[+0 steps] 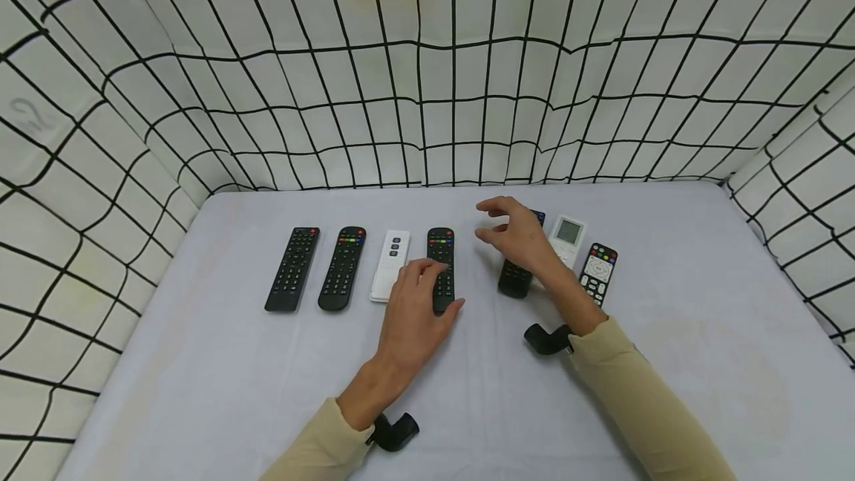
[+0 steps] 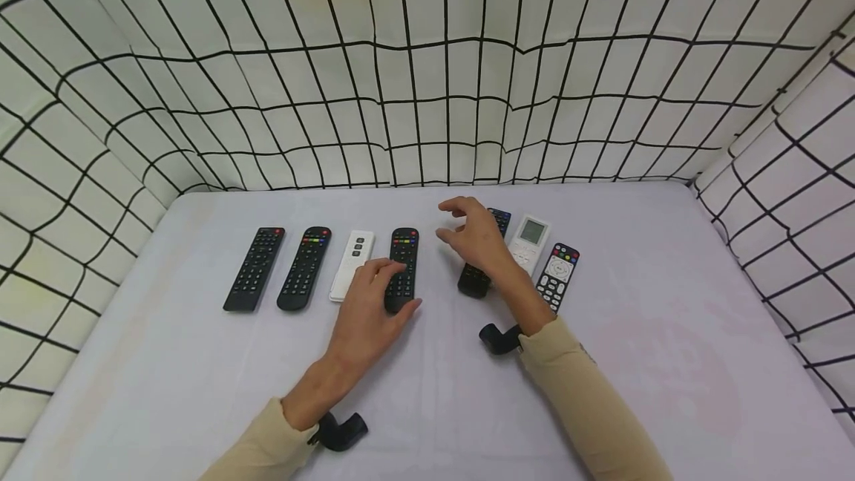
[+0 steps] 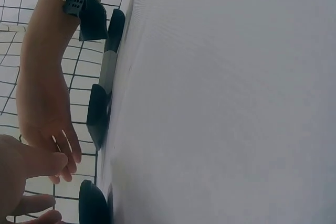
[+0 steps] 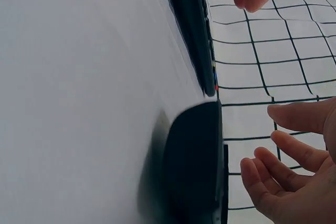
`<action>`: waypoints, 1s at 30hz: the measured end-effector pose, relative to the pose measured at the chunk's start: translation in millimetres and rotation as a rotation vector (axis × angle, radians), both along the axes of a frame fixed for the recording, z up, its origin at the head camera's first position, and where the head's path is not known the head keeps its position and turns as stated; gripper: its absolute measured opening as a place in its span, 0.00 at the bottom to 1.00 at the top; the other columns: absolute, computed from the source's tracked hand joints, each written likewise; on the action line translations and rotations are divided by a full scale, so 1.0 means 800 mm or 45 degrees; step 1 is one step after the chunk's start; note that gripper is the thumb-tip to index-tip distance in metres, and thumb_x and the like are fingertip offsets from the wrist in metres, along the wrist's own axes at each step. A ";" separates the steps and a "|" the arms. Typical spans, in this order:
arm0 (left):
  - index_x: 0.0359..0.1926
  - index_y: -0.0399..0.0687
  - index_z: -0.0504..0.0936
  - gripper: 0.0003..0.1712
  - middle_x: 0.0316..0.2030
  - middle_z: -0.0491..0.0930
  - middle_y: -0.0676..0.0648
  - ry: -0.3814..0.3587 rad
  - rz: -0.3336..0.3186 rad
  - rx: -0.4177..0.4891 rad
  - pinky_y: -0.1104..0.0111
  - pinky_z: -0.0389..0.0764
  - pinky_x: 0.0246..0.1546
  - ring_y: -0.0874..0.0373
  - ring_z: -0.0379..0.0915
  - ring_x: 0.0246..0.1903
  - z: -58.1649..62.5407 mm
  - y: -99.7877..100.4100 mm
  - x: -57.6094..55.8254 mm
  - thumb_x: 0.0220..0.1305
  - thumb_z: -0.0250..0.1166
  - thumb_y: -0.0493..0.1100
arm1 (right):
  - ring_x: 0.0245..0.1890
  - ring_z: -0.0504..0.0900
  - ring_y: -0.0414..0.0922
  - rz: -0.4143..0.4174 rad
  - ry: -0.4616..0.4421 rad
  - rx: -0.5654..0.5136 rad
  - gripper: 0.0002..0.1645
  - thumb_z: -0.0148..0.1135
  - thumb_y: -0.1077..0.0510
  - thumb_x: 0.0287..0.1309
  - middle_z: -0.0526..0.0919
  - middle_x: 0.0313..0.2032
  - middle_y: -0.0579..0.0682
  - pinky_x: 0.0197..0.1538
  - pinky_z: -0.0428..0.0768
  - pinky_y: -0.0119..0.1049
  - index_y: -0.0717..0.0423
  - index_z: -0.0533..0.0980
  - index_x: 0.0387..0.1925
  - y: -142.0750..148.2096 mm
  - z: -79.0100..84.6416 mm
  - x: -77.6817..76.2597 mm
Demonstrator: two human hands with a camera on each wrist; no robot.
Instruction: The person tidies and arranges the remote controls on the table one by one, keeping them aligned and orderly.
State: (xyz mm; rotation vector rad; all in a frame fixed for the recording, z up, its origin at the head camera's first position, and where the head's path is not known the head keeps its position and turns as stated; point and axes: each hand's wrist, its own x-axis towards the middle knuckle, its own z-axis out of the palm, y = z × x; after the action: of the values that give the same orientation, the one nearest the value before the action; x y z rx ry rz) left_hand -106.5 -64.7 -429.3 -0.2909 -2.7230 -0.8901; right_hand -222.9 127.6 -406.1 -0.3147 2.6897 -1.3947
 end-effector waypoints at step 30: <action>0.61 0.38 0.79 0.24 0.59 0.78 0.42 -0.127 -0.262 0.090 0.59 0.82 0.61 0.49 0.76 0.60 0.001 0.047 -0.019 0.66 0.72 0.37 | 0.65 0.77 0.66 -0.211 0.008 0.133 0.26 0.65 0.57 0.69 0.70 0.70 0.65 0.64 0.79 0.60 0.59 0.76 0.66 0.070 0.007 -0.008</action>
State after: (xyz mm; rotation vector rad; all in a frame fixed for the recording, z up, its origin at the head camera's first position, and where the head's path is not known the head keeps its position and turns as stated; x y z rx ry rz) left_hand -121.7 -26.9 -428.5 -0.5342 -2.7818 -1.0801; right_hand -229.6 183.7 -400.2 -0.0892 2.8381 -1.2868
